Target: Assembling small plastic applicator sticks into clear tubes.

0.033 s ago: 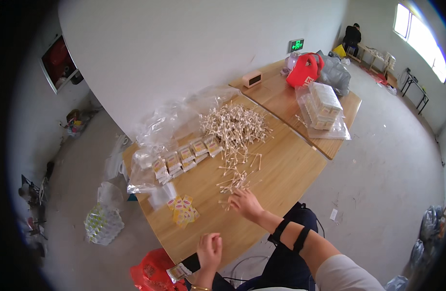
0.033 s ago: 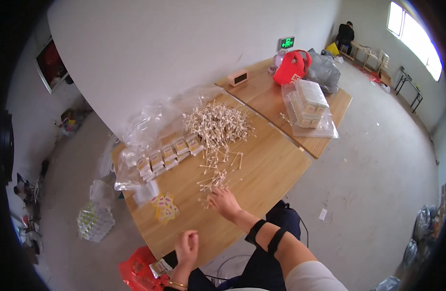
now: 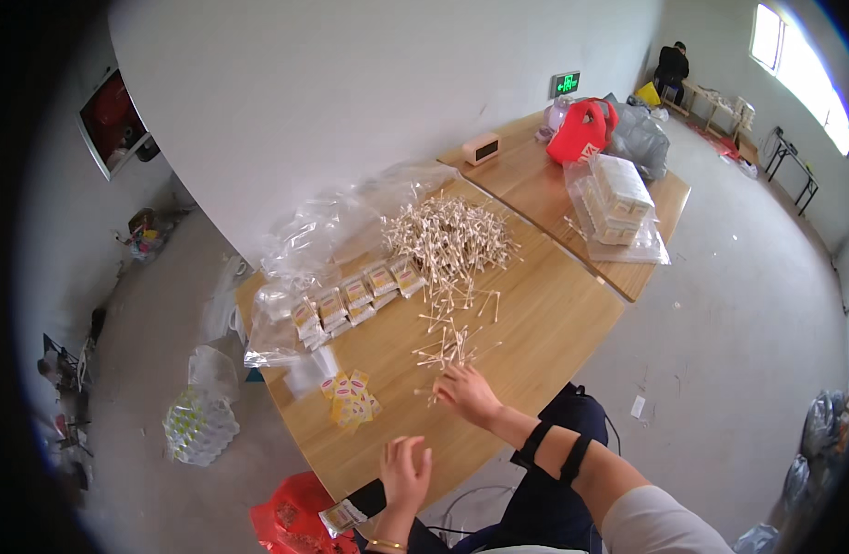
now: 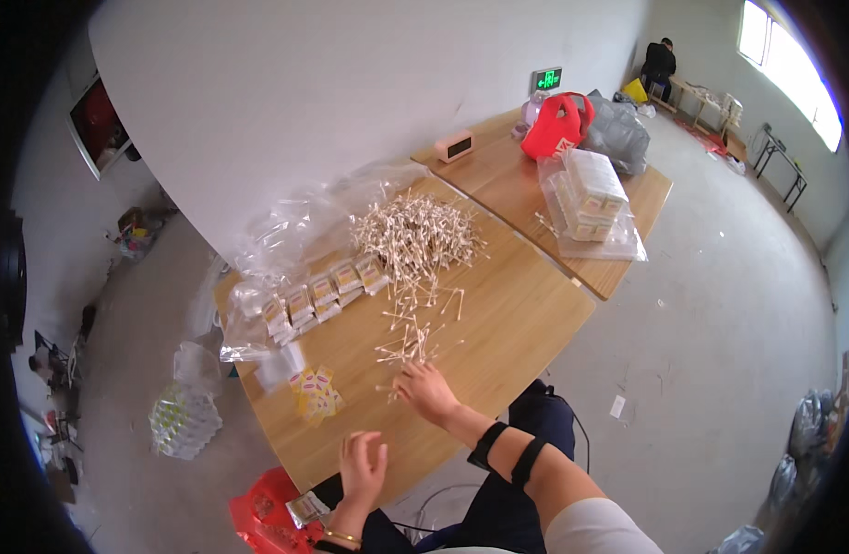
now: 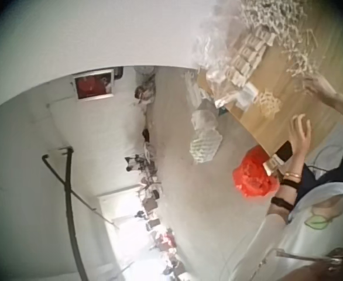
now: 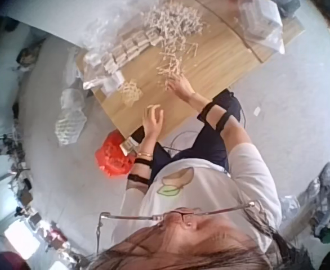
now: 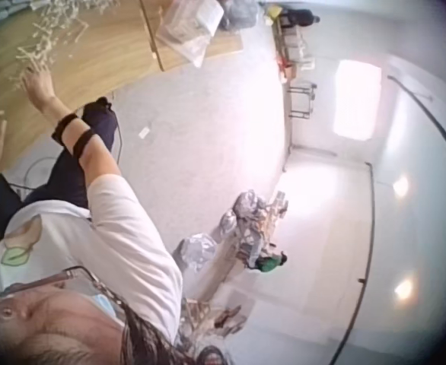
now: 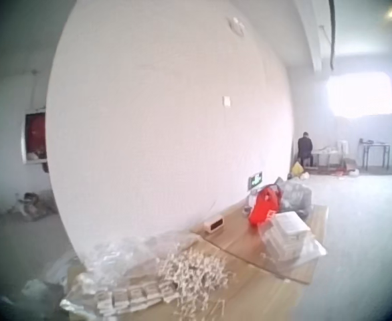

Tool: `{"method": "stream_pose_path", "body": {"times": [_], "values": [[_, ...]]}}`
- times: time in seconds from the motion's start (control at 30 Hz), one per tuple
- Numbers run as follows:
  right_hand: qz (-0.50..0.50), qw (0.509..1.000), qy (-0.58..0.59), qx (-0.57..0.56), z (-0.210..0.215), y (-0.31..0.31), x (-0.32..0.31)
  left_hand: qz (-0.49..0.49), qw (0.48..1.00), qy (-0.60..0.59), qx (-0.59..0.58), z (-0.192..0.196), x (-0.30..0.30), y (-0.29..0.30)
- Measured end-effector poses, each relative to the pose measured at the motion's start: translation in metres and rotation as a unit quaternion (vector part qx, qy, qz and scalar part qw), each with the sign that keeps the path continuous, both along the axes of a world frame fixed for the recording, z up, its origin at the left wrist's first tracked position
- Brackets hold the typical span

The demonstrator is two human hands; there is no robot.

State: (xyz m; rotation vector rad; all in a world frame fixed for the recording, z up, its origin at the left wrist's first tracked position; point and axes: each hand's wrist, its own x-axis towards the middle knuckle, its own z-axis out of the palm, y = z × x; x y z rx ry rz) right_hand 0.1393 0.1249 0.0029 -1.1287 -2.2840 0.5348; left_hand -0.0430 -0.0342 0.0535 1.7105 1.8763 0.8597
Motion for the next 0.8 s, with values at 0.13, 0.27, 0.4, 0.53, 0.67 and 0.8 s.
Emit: {"method": "stream_pose_path", "body": {"times": [0.13,0.27,0.4,0.53,0.67,0.8], "values": [[0.036,0.999,0.009,-0.01,0.005,-0.033,-0.008,-0.069,0.987,0.128,0.06,-0.021,0.018,0.031],[0.004,0.998,0.058,0.027,0.015,-0.033,0.018,-0.06,0.968,0.218,0.107,-0.034,0.027,0.063],[-0.07,0.998,-0.007,0.003,0.022,-0.013,0.05,-0.057,0.977,0.192,0.075,-0.041,0.031,0.086],[-0.018,0.997,-0.04,0.06,0.024,0.005,0.053,-0.056,0.977,0.189,0.086,-0.041,0.038,0.096],[0.036,0.997,-0.037,0.051,0.022,0.02,0.042,-0.027,0.976,0.187,0.109,-0.049,0.039,0.101],[0.036,0.998,-0.03,0.041,0.009,0.03,0.047,0.002,0.985,0.154,0.082,-0.05,0.033,0.101]]}}
